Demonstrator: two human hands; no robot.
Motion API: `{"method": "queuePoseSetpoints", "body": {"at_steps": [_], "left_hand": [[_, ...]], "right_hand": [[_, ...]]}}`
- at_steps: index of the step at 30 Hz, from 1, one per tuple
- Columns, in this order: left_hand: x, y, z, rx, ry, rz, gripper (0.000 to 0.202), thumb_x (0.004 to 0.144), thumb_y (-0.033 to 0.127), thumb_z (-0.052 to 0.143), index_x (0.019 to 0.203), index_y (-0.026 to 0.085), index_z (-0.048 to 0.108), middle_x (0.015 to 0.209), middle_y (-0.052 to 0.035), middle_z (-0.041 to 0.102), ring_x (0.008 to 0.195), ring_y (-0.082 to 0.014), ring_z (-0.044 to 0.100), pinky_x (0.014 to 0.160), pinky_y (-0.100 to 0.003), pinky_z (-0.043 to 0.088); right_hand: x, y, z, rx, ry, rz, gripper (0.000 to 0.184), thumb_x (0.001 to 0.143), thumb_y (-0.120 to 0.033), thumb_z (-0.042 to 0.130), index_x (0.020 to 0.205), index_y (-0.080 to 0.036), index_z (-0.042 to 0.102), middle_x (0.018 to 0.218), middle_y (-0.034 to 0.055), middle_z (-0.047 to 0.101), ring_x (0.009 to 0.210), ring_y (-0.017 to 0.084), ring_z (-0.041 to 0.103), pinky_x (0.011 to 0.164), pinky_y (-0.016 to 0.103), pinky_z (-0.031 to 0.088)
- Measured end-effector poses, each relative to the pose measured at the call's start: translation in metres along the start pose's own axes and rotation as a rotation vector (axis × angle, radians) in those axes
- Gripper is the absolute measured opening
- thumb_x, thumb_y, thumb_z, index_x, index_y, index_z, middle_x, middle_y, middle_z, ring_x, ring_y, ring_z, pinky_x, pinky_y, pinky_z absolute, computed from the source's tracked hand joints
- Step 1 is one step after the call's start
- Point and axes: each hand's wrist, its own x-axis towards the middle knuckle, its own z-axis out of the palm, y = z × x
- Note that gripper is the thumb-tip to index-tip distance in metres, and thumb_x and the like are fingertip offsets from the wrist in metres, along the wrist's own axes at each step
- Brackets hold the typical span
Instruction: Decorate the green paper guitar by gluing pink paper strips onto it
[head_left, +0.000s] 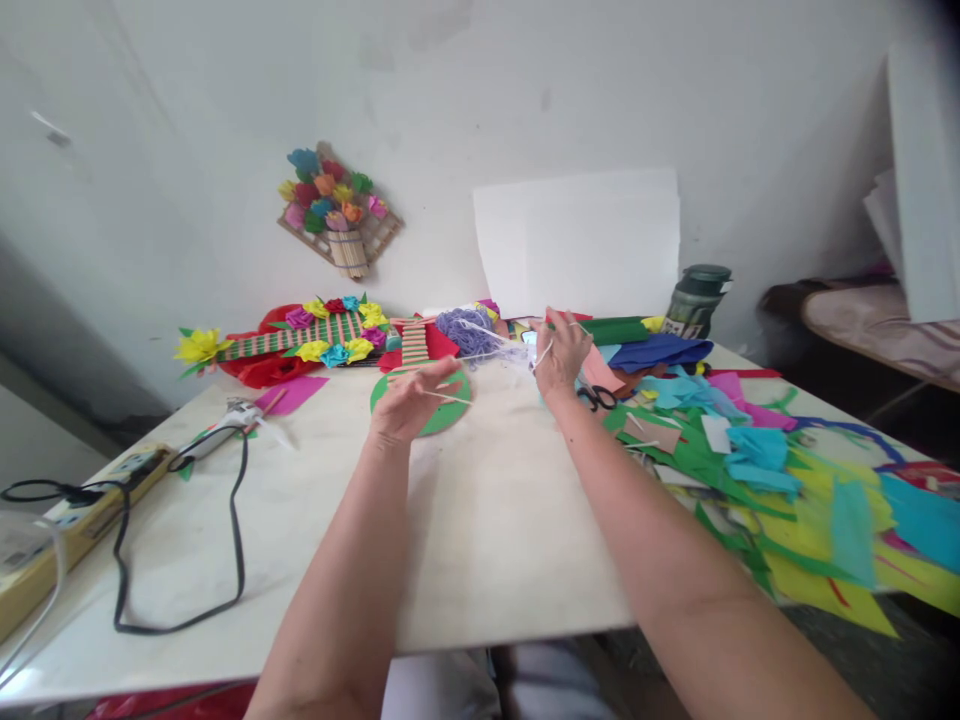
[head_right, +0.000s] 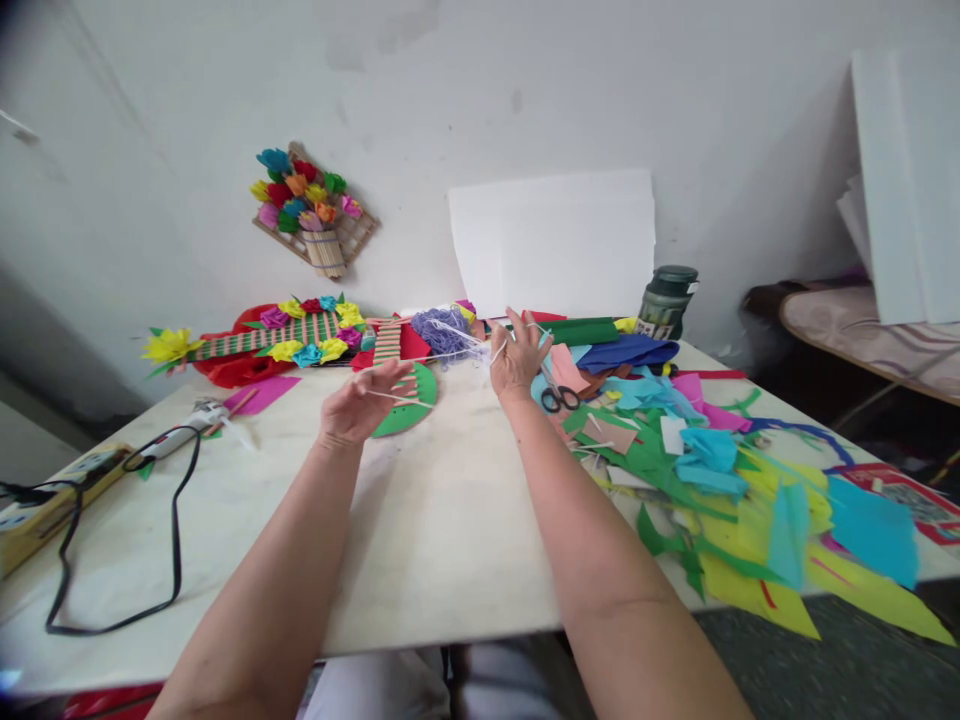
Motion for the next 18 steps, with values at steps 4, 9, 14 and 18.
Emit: {"method": "queuePoseSetpoints", "body": {"at_steps": [4,9,14,18], "left_hand": [[-0.002,0.015,-0.006,-0.038,0.224,0.244,0.035,0.073,0.055,0.052,0.057,0.026,0.063,0.114,0.0021,0.059,0.12,-0.0268,0.042,0.09,-0.047,0.04],[-0.007,0.027,-0.021,-0.086,0.313,0.321,0.031,0.078,0.051,0.048,0.066,0.03,0.068,0.117,0.003,0.058,0.122,-0.0253,0.04,0.091,-0.044,0.041],[-0.002,0.026,-0.027,-0.071,0.316,0.244,0.031,0.08,0.042,0.049,0.061,0.023,0.064,0.119,0.0007,0.058,0.119,-0.0239,0.043,0.092,-0.044,0.041],[0.004,0.02,-0.02,-0.029,0.26,0.149,0.034,0.078,0.043,0.051,0.056,0.02,0.061,0.117,-0.0021,0.059,0.118,-0.0255,0.045,0.091,-0.044,0.042]], "right_hand": [[-0.013,0.011,0.002,-0.158,-0.075,-0.01,0.037,0.089,-0.037,0.034,0.085,-0.025,0.068,0.121,0.0041,0.055,0.125,0.026,0.029,0.1,0.059,0.004],[-0.02,0.02,0.007,-0.219,-0.036,0.077,0.033,0.085,-0.034,0.037,0.081,-0.024,0.068,0.117,0.0054,0.058,0.122,0.029,0.033,0.097,0.063,0.001],[-0.022,0.023,0.009,-0.191,-0.031,0.145,0.033,0.084,-0.031,0.037,0.084,-0.022,0.069,0.116,0.0073,0.058,0.117,0.028,0.039,0.098,0.056,0.016],[-0.026,0.019,0.012,-0.103,-0.385,0.11,0.034,0.083,-0.025,0.036,0.091,-0.02,0.069,0.11,0.0062,0.061,0.097,0.023,0.054,0.084,0.036,0.039]]}}
